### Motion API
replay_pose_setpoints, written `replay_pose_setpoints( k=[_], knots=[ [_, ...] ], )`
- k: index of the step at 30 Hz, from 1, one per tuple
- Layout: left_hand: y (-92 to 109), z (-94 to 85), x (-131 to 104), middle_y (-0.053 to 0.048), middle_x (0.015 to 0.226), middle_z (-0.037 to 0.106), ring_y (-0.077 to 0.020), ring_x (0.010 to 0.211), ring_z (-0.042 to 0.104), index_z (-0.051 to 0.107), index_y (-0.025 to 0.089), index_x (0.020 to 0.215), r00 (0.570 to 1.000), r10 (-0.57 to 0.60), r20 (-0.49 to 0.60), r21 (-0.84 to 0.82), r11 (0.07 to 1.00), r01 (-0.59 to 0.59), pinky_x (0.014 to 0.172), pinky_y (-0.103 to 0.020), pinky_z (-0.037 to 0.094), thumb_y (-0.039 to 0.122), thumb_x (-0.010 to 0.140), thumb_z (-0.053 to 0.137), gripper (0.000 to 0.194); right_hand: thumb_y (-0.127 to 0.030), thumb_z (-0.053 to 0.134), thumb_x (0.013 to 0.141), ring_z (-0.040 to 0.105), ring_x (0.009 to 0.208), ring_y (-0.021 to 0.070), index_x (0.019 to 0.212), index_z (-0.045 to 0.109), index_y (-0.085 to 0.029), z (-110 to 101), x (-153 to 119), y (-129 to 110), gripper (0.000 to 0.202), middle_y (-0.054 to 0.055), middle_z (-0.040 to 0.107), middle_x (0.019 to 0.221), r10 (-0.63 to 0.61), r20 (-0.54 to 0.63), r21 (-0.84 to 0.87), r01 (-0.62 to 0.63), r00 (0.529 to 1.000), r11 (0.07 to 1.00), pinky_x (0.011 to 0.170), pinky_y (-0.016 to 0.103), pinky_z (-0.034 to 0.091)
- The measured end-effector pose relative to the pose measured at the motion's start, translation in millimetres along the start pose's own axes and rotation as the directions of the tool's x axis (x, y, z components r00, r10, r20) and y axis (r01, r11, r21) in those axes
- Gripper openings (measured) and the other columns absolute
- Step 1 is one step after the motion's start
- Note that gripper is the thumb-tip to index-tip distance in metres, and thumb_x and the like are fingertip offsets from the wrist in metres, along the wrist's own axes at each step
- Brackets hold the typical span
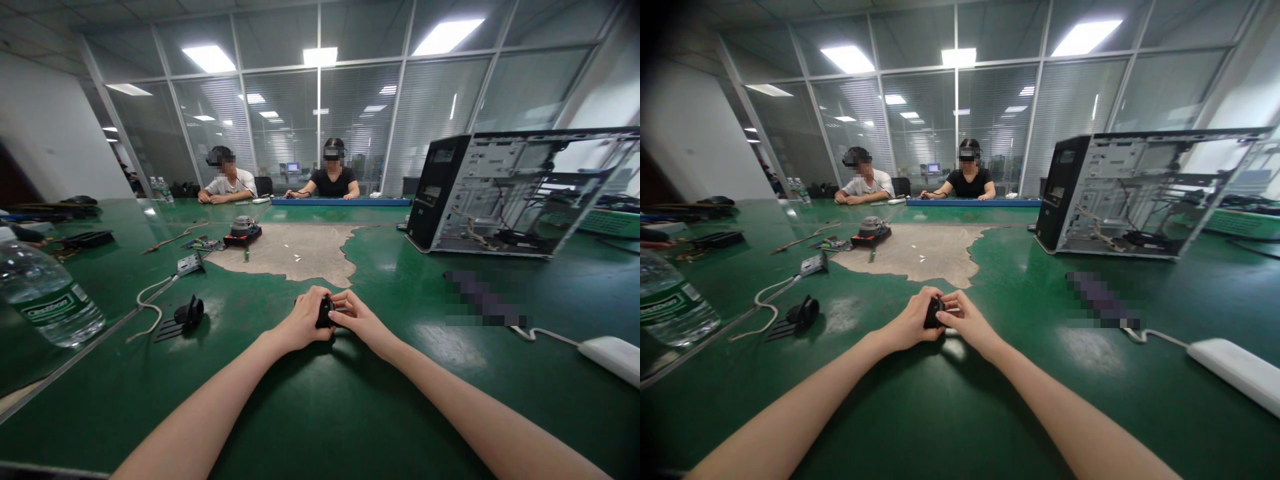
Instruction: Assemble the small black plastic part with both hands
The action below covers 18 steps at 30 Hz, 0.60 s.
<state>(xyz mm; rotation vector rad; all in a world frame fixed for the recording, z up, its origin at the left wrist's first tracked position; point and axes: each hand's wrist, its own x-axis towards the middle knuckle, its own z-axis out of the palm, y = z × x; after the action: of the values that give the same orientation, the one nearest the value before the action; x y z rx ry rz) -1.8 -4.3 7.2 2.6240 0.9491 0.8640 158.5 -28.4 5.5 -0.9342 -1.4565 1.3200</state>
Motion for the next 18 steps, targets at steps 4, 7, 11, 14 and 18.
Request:
replay_pose_setpoints(
  k=[4,7,11,14,18],
  knots=[
    [-0.8,-0.1,-0.7,-0.006,0.104,0.041,-0.0217,0.095,0.043,0.031,0.020,0.109,1.000,0.002,-0.002,-0.003,1.000,-0.002,0.083,-0.037,0.036,0.022,0.063,0.060,0.055,-0.033,0.062,0.067,0.053,0.088,0.0166,0.093,0.050,-0.021,-2.2,1.8,3.6,0.031,0.003,0.054,0.092,0.009,-0.036,-0.079,-0.012,0.999,0.997,0.081,0.036,0.041],
    [-1.5,0.0,-1.0,-0.006,0.104,0.041,-0.0216,0.094,0.043,0.031,0.020,0.109,1.000,0.004,-0.002,-0.004,1.000,-0.004,0.083,-0.037,0.036,0.021,0.063,0.060,0.055,-0.031,0.064,0.066,0.053,0.089,0.0172,0.092,0.050,-0.021,-4.3,1.7,3.7,0.031,0.003,0.055,0.093,0.008,-0.014,-0.078,-0.009,1.000,0.997,0.083,0.036,0.040],
    [-1.6,0.1,-0.6,-0.005,0.101,0.043,-0.0212,0.093,0.044,0.032,0.020,0.108,1.000,0.010,0.000,0.000,1.000,-0.010,0.082,-0.037,0.036,0.019,0.061,0.060,0.054,-0.026,0.068,0.061,0.055,0.086,0.0160,0.089,0.046,-0.022,-3.8,0.0,1.2,0.036,0.001,0.055,0.091,-0.008,0.044,-0.001,0.008,0.999,1.000,0.077,0.034,0.043],
    [-1.3,0.5,-0.3,-0.005,0.101,0.043,-0.0214,0.093,0.044,0.032,0.020,0.108,1.000,0.010,-0.012,0.002,1.000,-0.010,0.082,-0.037,0.036,0.019,0.061,0.060,0.054,-0.028,0.065,0.065,0.055,0.083,0.0146,0.086,0.045,-0.022,-1.8,-0.4,0.5,0.030,0.000,0.054,0.088,-0.009,0.029,0.011,0.008,1.000,1.000,0.075,0.033,0.043],
    [-1.4,1.0,-0.1,-0.006,0.101,0.042,-0.0220,0.094,0.044,0.032,0.020,0.108,1.000,0.007,-0.015,0.004,1.000,-0.007,0.081,-0.038,0.037,0.020,0.061,0.061,0.054,-0.032,0.063,0.067,0.054,0.081,0.0145,0.090,0.046,-0.022,-0.4,0.8,2.3,0.030,0.001,0.054,0.088,0.006,-0.004,-0.019,-0.006,1.000,1.000,0.076,0.033,0.043]
  ],
)
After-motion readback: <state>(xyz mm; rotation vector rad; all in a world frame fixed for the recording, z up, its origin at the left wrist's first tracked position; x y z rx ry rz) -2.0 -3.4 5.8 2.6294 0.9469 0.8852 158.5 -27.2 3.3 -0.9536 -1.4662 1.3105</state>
